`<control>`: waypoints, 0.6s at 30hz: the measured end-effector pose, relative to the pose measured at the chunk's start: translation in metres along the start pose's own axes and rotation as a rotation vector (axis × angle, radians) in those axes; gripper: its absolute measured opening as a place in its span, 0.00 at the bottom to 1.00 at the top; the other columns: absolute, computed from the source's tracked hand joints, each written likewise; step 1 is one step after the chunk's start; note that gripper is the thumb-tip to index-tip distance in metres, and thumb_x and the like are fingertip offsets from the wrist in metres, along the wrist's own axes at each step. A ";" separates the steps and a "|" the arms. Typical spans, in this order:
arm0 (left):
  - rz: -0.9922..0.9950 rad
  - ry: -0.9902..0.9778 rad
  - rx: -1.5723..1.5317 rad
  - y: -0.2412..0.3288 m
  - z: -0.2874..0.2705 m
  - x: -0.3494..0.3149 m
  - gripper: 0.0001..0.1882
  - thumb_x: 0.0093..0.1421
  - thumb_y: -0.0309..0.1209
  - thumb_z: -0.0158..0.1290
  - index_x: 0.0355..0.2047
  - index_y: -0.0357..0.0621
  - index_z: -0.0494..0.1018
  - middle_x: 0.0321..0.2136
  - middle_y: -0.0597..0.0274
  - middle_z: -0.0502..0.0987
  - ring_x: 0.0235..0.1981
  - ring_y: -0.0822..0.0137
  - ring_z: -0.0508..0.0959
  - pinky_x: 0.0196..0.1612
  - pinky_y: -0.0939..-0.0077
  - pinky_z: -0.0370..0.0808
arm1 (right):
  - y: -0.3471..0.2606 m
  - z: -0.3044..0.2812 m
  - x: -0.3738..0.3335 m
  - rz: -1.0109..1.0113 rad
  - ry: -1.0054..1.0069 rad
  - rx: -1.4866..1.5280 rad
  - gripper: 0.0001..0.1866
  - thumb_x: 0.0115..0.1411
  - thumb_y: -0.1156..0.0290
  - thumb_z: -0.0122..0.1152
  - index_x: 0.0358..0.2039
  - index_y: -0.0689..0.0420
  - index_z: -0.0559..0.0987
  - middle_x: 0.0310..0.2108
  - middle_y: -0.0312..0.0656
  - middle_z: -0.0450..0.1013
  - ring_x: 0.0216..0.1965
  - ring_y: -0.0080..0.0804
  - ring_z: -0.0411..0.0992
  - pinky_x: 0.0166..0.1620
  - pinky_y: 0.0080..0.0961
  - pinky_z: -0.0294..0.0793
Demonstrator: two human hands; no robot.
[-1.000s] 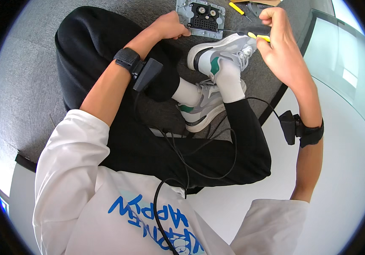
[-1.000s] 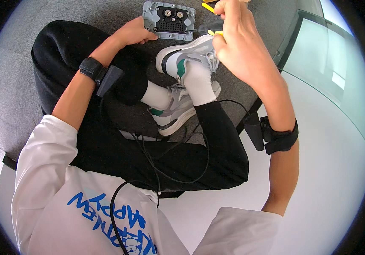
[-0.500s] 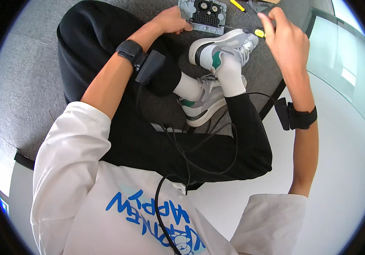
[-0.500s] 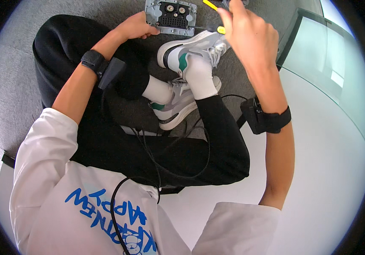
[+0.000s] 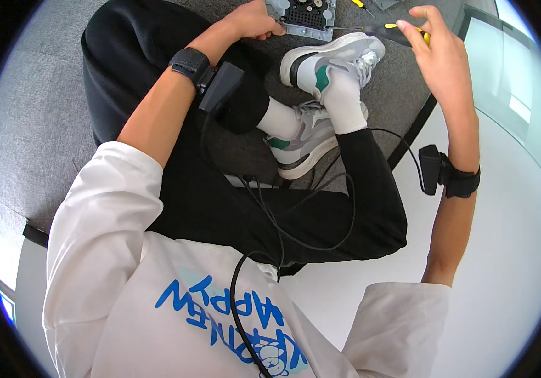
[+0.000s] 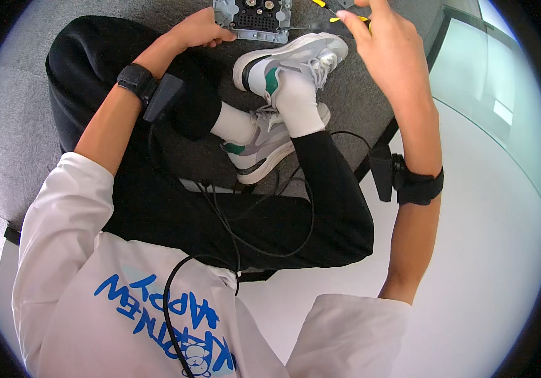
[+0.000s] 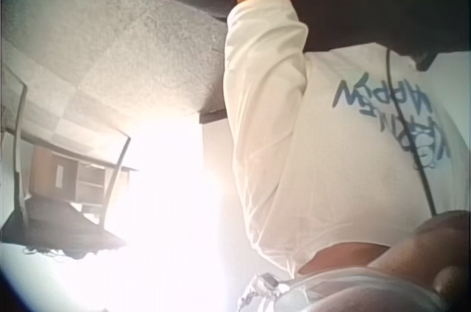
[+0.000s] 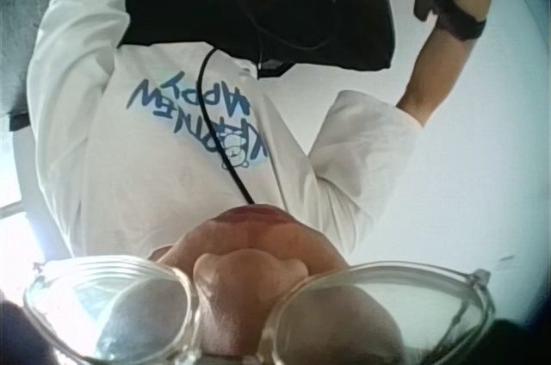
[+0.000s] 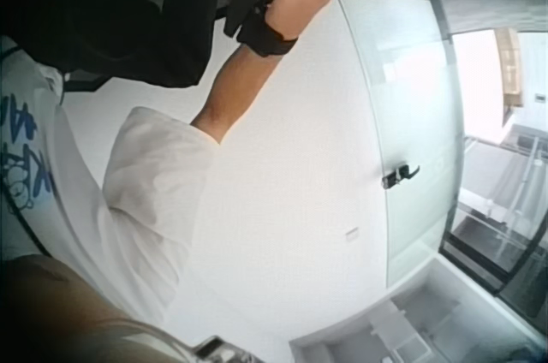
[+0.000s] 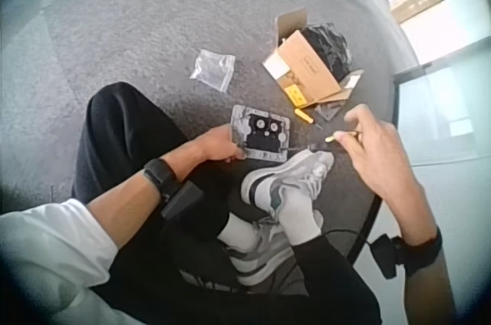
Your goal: The person uses a screwdriver to manipulate screws on a metal plate, handles small screws by hand, and picks up a long black cable while sitting on the floor.
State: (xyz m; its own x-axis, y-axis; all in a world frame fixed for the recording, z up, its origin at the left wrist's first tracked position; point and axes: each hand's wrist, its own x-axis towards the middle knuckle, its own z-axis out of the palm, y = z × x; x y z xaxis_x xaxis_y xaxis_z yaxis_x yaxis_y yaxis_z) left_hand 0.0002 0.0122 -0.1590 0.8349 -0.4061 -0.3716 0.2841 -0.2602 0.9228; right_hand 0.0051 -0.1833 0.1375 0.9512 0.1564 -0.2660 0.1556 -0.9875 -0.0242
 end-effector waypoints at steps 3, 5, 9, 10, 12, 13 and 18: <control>0.045 -0.051 -0.125 -0.006 0.000 0.005 0.13 0.52 0.24 0.64 0.38 0.35 0.77 0.25 0.59 0.80 0.24 0.67 0.79 0.28 0.70 0.77 | 0.001 0.015 -0.007 -0.235 0.232 -0.166 0.15 0.65 0.70 0.64 0.46 0.64 0.72 0.33 0.59 0.73 0.40 0.59 0.75 0.46 0.43 0.74; 0.085 -0.030 -0.190 -0.005 0.001 0.006 0.12 0.50 0.24 0.64 0.35 0.36 0.77 0.21 0.61 0.77 0.19 0.68 0.76 0.23 0.71 0.74 | 0.003 0.019 -0.009 -0.324 0.311 -0.204 0.15 0.65 0.71 0.62 0.48 0.64 0.72 0.37 0.60 0.73 0.44 0.58 0.75 0.49 0.43 0.74; 0.040 -0.046 -0.151 -0.010 0.002 0.009 0.11 0.51 0.24 0.64 0.35 0.37 0.77 0.21 0.60 0.77 0.20 0.67 0.77 0.25 0.71 0.75 | 0.008 0.015 -0.012 -0.358 0.120 -0.085 0.19 0.64 0.75 0.58 0.54 0.65 0.70 0.50 0.59 0.71 0.53 0.58 0.71 0.59 0.39 0.68; 0.054 -0.048 -0.141 -0.012 0.002 0.010 0.11 0.51 0.25 0.64 0.35 0.37 0.77 0.21 0.60 0.77 0.20 0.67 0.77 0.25 0.71 0.75 | 0.008 0.011 -0.011 -0.350 0.069 -0.030 0.20 0.64 0.76 0.57 0.56 0.65 0.69 0.53 0.58 0.69 0.55 0.58 0.69 0.61 0.38 0.66; 0.048 -0.045 -0.152 -0.012 0.000 0.007 0.11 0.51 0.25 0.64 0.35 0.37 0.77 0.21 0.60 0.78 0.20 0.67 0.77 0.25 0.71 0.75 | -0.011 -0.003 -0.011 -0.370 0.064 0.033 0.20 0.65 0.73 0.58 0.55 0.65 0.69 0.50 0.61 0.71 0.54 0.60 0.71 0.59 0.39 0.69; 0.052 -0.043 -0.167 -0.010 0.000 0.006 0.11 0.51 0.25 0.65 0.35 0.37 0.78 0.21 0.60 0.78 0.20 0.67 0.77 0.25 0.71 0.75 | -0.032 -0.022 -0.007 -0.097 -0.128 -0.019 0.21 0.66 0.72 0.59 0.55 0.66 0.69 0.49 0.62 0.72 0.54 0.62 0.71 0.58 0.39 0.70; 0.018 -0.059 -0.152 -0.003 -0.001 0.007 0.11 0.51 0.25 0.65 0.34 0.37 0.78 0.22 0.60 0.78 0.21 0.67 0.77 0.25 0.71 0.75 | 0.019 0.024 -0.007 -0.215 0.228 -0.103 0.19 0.66 0.68 0.62 0.53 0.61 0.71 0.46 0.65 0.74 0.49 0.64 0.73 0.53 0.40 0.73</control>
State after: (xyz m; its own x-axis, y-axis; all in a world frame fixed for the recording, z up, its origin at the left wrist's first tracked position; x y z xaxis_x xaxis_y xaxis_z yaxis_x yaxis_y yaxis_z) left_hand 0.0056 0.0108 -0.1639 0.8128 -0.4611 -0.3560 0.3410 -0.1188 0.9325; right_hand -0.0052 -0.2035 0.1153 0.9271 0.3724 -0.0429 0.3741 -0.9263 0.0442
